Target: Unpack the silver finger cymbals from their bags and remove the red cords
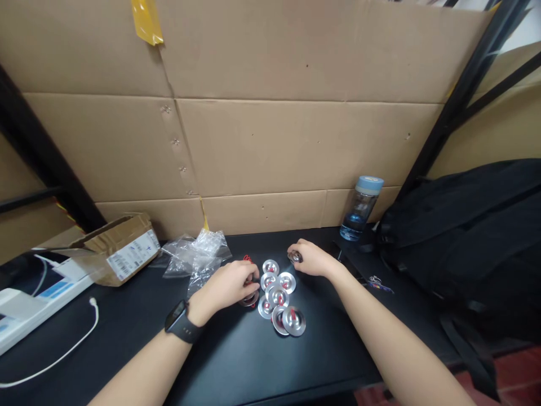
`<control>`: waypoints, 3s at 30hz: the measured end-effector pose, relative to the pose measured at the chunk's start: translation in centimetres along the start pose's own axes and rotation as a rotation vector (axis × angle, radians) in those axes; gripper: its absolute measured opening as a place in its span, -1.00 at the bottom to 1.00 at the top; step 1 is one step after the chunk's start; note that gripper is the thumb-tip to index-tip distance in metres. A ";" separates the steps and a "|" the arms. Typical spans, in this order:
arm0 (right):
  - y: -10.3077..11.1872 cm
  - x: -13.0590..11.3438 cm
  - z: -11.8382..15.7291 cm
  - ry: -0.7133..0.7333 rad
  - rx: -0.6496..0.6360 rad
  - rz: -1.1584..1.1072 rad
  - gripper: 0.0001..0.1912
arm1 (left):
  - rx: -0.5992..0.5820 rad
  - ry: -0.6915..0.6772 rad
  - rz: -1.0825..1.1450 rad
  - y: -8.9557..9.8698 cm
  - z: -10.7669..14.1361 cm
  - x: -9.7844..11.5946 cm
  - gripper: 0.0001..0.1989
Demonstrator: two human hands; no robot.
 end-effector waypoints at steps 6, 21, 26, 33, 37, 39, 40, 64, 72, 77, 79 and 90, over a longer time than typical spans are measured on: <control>0.1 -0.1 0.0 0.040 -0.044 0.012 -0.63 | -0.043 -0.022 0.007 0.0 0.1 0.1 -0.91; 0.0 -0.2 0.1 0.064 -0.074 -0.013 -0.64 | -0.026 -0.061 0.028 0.4 0.2 0.0 -0.94; 0.0 -0.4 0.1 0.016 -0.100 -0.011 -0.55 | -0.033 -0.055 0.011 0.5 0.3 0.6 -0.96; -0.3 -0.3 0.3 0.014 -0.105 -0.026 -0.63 | -0.043 -0.051 0.022 0.3 0.4 0.7 -0.95; -0.1 -0.3 0.4 0.028 -0.101 -0.007 -0.63 | -0.053 -0.050 0.040 0.3 0.3 0.7 -0.93; 0.1 -0.5 0.4 0.044 -0.107 -0.007 -0.60 | -0.054 -0.052 0.046 0.4 0.3 0.7 -0.90; 0.2 -0.6 0.4 0.052 -0.107 -0.008 -0.60 | -0.051 -0.056 0.047 0.4 0.3 0.8 -0.88; 0.6 -10.5 2.2 0.189 0.089 -1.082 -0.59 | 0.599 -0.071 0.359 4.9 1.3 2.1 -0.86; 1.0 -7.6 1.3 0.051 0.292 -1.109 -0.73 | 0.329 0.015 0.856 1.6 -0.3 0.9 -0.67; 1.6 -7.3 1.6 0.071 0.396 -1.025 -0.73 | 0.162 0.035 0.840 0.3 -0.5 1.3 -0.71; 2.0 -7.7 1.8 0.108 0.435 -0.872 -0.81 | 0.177 0.057 0.802 0.4 -0.5 1.3 -0.72; 2.2 -9.0 2.4 0.215 0.501 -0.463 -0.88 | 0.262 0.105 0.482 0.7 -0.3 1.5 -0.58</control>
Point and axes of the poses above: each hand's wrist, its own z-axis away from the middle knuckle, its own y-axis out of the back of the hand, x = y × z, the point moved 7 cm from there along -z, towards the middle knuckle, and after that the axes turned 4 degrees about z, right-handed, at the moved point
